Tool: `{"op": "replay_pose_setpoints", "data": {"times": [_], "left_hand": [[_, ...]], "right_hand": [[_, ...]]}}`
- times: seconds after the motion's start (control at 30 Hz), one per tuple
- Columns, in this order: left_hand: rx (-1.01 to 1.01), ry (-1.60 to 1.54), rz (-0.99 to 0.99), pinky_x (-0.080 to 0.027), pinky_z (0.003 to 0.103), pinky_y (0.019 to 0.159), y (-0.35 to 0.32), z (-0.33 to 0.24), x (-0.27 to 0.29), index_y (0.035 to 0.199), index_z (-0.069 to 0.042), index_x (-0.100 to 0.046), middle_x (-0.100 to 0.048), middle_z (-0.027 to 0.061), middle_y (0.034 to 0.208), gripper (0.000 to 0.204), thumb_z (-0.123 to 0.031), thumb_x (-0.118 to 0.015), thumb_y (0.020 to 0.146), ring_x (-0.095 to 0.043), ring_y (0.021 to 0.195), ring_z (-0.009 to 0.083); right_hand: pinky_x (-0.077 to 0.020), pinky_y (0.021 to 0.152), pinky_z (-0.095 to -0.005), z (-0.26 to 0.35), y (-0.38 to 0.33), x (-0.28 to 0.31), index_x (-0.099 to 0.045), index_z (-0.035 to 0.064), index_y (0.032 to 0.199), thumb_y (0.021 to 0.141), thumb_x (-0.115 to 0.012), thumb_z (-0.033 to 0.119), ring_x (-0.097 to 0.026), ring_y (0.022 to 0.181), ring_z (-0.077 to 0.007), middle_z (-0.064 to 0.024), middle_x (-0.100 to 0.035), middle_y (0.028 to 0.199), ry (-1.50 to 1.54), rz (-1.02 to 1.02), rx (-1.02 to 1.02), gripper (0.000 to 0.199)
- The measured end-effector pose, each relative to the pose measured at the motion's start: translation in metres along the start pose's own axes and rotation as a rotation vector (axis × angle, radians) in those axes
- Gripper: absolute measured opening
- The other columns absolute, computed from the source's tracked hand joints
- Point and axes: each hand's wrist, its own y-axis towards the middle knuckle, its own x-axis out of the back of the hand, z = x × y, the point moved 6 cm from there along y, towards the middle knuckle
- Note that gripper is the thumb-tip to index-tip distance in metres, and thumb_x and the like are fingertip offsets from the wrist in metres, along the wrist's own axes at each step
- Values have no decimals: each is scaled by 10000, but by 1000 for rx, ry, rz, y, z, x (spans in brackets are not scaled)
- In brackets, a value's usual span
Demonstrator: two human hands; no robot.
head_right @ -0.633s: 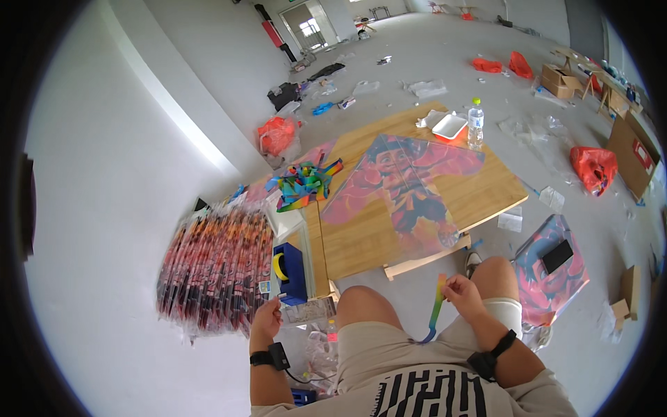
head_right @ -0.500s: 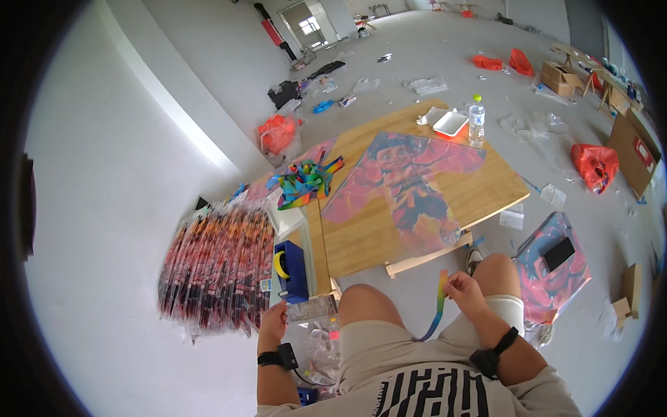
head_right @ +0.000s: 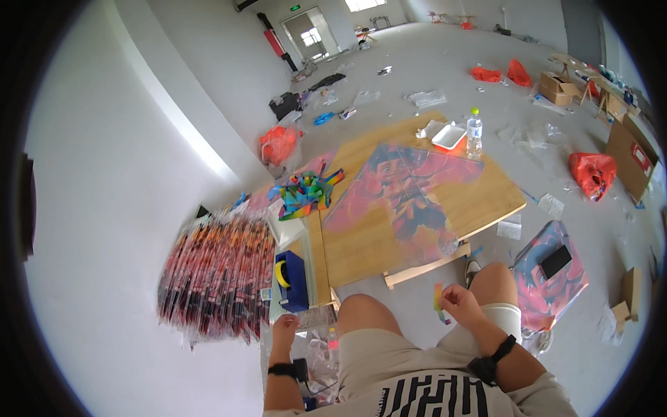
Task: The recorder is assembling a kite by attaching streamers to the kite body.
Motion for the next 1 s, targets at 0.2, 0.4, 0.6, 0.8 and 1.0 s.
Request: {"op": "replay_pose_setpoints", "data": {"times": [0.2,0.4,0.6,0.8,1.0], "left_hand": [[-226,-570,70,-470,207,685,-85,-249,-73,1076,-38,-702,-718,22,954,139,-52,-746,945,-614,798,54],[-397,-603,94,-466,184,689,-135,-373,-120,1117,-22,-687,-692,20,920,237,31,-762,898,-593,771,40],[-489,-570,112,-383,176,580,-145,-378,-146,1155,-28,-693,-718,31,941,309,27,-798,869,-508,678,9],[-459,-395,207,-400,190,602,-152,-379,-157,1251,-50,-643,-703,48,1045,398,-29,-795,885,-510,701,19],[-482,-558,316,-466,250,816,-141,-360,-157,1143,-30,-653,-625,126,1290,251,-38,-755,914,-577,923,114]], "right_hand": [[-524,877,-309,131,-7,-69,-635,38,1031,946,-725,20,-659,1020,-168,-106,-697,1189,-125,328,361,125],[-448,1083,-396,240,-25,-132,-659,63,1025,925,-736,26,-539,1373,-291,-169,-589,1443,-136,548,491,132],[-432,1102,-428,226,-37,-119,-679,77,1014,928,-730,31,-539,1369,-304,-169,-571,1472,27,473,425,110],[-433,1095,-407,209,-41,-110,-677,87,1077,942,-718,24,-569,1314,-270,-154,-609,1418,1,463,452,155],[-440,1077,-381,190,-41,-105,-633,39,1083,976,-682,13,-578,1292,-221,-146,-622,1392,-16,498,312,121]]}}
